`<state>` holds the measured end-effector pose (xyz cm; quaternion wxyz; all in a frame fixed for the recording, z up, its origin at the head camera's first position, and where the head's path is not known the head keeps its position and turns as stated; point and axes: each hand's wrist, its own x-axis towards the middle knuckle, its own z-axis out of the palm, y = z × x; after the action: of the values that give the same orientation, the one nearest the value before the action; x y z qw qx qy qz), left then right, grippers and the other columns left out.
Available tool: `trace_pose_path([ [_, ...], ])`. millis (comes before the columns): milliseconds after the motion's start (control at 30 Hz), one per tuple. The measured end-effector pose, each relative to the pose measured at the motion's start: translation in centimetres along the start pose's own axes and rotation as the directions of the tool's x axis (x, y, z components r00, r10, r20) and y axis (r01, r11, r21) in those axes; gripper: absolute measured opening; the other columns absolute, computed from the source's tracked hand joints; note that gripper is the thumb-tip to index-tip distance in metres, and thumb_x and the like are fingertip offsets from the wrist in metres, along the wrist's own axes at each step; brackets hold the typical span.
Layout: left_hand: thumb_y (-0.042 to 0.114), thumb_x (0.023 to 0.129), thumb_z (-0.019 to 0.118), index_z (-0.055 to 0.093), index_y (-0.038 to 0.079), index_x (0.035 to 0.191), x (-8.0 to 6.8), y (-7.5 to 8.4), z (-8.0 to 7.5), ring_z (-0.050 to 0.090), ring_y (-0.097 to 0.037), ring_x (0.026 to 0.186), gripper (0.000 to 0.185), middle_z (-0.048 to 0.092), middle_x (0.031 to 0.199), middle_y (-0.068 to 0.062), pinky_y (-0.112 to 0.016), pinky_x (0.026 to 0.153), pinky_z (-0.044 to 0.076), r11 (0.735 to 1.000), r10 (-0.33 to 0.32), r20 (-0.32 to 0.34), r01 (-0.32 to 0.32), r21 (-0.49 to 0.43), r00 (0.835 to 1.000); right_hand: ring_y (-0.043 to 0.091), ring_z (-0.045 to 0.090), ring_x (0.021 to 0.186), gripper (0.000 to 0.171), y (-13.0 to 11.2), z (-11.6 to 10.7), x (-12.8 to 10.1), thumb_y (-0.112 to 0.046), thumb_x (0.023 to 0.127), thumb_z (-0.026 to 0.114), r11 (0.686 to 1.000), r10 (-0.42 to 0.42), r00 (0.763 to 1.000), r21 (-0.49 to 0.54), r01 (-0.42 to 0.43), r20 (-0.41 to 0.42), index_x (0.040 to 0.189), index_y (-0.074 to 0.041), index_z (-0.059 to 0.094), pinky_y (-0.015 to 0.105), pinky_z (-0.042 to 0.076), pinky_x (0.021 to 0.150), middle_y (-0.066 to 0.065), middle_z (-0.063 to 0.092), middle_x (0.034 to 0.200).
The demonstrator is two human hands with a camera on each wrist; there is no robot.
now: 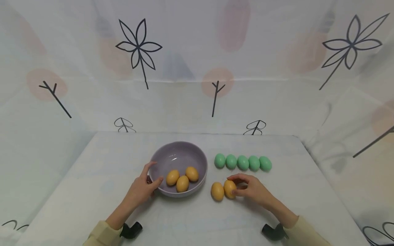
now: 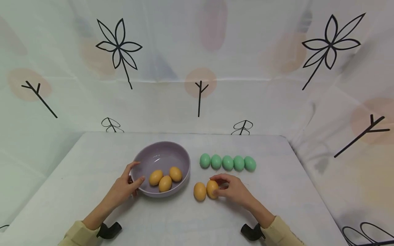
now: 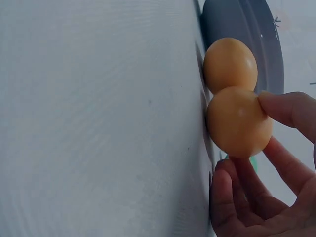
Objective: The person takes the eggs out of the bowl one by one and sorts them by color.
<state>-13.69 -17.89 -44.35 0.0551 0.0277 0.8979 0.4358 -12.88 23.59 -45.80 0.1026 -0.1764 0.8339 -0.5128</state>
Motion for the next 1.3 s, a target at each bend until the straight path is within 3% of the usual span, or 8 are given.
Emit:
trace_pose_path([
  [500,0.043,0.094,0.068,0.034,0.025,0.148,0.0,-0.1,0.2,0.054,-0.017,0.057,0.066,0.058,0.070,-0.003,-0.031,0.053,0.042,1.000,0.002,0.003,-0.002,-0.001,1.000,0.025,0.061,0.106,0.046,-0.3,-0.8,0.0,-0.025,0.087,0.078,0.996,0.023,1.000,-0.088,-0.025,-0.020,0.126,-0.006,0.064,0.033,0.051,0.089,0.004,0.067,0.117],
  [800,0.043,0.094,0.067,0.034,0.026,0.148,0.0,0.0,0.2,0.054,-0.017,0.057,0.066,0.058,0.070,-0.003,-0.031,0.054,0.042,1.000,-0.006,0.005,0.006,-0.001,1.000,0.031,0.061,0.111,0.042,-1.9,-1.9,1.0,-0.020,0.089,0.075,0.996,0.012,0.999,-0.085,-0.015,-0.042,0.125,-0.003,0.065,0.034,0.050,0.090,0.014,0.065,0.122],
  [1000,0.042,0.094,0.068,0.034,0.026,0.148,0.0,0.1,0.2,0.054,-0.017,0.056,0.066,0.058,0.070,-0.003,-0.032,0.054,0.042,1.000,-0.009,0.002,0.009,-0.001,1.000,0.034,0.060,0.110,0.034,-4.8,-2.2,3.7,-0.018,0.091,0.073,0.990,-0.060,0.998,-0.126,0.059,-0.006,0.121,-0.002,0.067,0.041,0.050,0.091,0.014,0.066,0.119],
  [1167,0.043,0.094,0.068,0.034,0.026,0.148,0.0,0.0,0.1,0.055,-0.017,0.056,0.065,0.059,0.070,-0.003,-0.032,0.055,0.042,1.000,-0.008,0.003,0.008,0.000,1.000,0.027,0.061,0.108,0.030,-7.4,-1.9,7.0,-0.022,0.092,0.073,0.975,-0.124,0.988,-0.175,0.139,0.092,0.119,-0.009,0.069,0.040,0.051,0.090,0.005,0.068,0.116],
  [1300,0.042,0.094,0.068,0.034,0.026,0.148,0.0,0.0,0.1,0.055,-0.017,0.056,0.065,0.059,0.069,-0.003,-0.032,0.054,0.042,1.000,-0.004,0.002,0.004,0.002,1.000,0.021,0.061,0.107,0.032,-9.4,-0.9,9.9,-0.021,0.094,0.071,0.966,-0.148,0.972,-0.185,0.182,0.185,0.122,-0.006,0.068,0.037,0.050,0.091,0.007,0.068,0.117],
])
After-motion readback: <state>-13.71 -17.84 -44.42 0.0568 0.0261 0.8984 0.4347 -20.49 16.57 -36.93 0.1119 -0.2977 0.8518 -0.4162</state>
